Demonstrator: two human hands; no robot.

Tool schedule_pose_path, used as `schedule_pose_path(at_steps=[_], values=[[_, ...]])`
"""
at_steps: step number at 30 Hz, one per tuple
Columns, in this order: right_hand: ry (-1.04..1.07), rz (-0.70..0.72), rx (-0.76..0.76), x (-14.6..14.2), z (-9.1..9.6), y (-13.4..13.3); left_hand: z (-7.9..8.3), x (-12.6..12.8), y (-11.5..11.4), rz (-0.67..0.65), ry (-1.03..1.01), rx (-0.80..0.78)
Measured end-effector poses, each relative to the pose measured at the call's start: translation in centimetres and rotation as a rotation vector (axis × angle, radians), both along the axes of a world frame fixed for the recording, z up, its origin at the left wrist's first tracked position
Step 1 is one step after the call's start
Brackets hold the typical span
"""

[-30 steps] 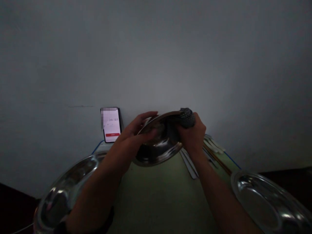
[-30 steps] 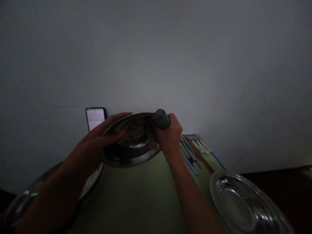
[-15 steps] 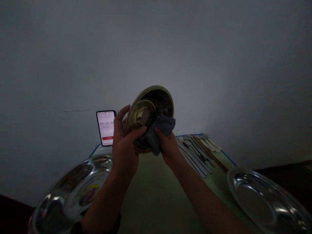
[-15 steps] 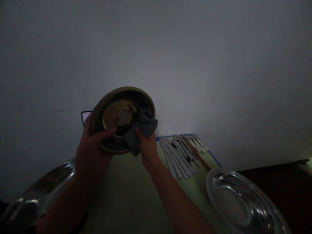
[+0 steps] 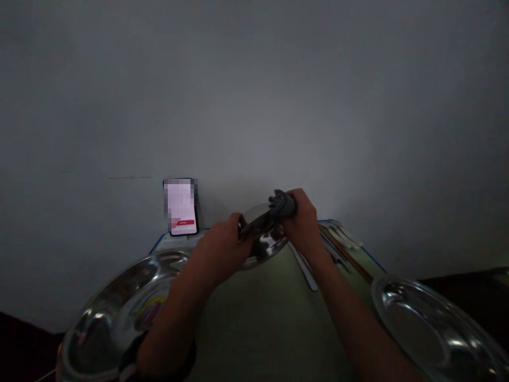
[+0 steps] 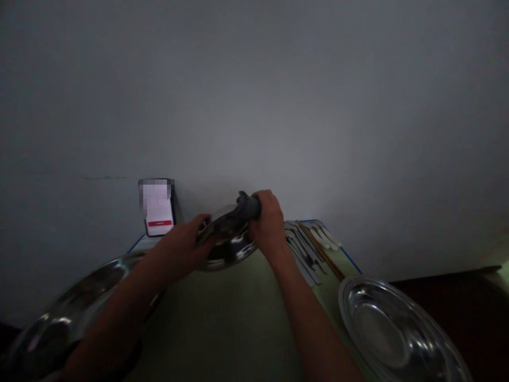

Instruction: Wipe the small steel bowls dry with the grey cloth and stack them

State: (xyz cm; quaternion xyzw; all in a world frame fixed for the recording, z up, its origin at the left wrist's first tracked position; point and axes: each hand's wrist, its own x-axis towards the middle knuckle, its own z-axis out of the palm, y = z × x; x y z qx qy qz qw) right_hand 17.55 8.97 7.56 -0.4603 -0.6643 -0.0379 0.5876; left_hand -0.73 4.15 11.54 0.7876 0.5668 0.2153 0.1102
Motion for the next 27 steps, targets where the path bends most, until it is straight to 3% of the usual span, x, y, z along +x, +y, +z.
schedule_pose_path(at_steps=[6,9,14,17,21,24,27], values=[[-0.291,0.146,0.054,-1.3,-0.6,-0.2,-1.0,-0.2,0.0,-0.008,0.184,-0.013],[-0.207,0.117,0.126,-1.6,-1.2,-0.2,-0.7,-0.5,0.0,-0.035,0.169,-0.021],[0.026,-0.067,0.219,-0.8,-1.4,0.0,-0.3,-0.3,0.0,-0.136,-0.02,-0.06],[0.124,-0.16,0.133,0.5,-0.9,0.0,-0.2,-0.1,0.2,-0.191,-0.143,-0.047],[0.351,-0.221,-0.131,1.8,-0.7,0.7,-0.1,-0.2,0.7,-0.211,-0.423,-0.044],[0.634,-0.104,-0.231,0.2,-1.9,1.1,-0.7,0.0,1.4,-0.207,-0.647,-0.003],[0.949,0.253,-0.282,-3.6,-3.6,0.9,-2.1,1.0,2.1,-0.145,-0.912,-0.034]])
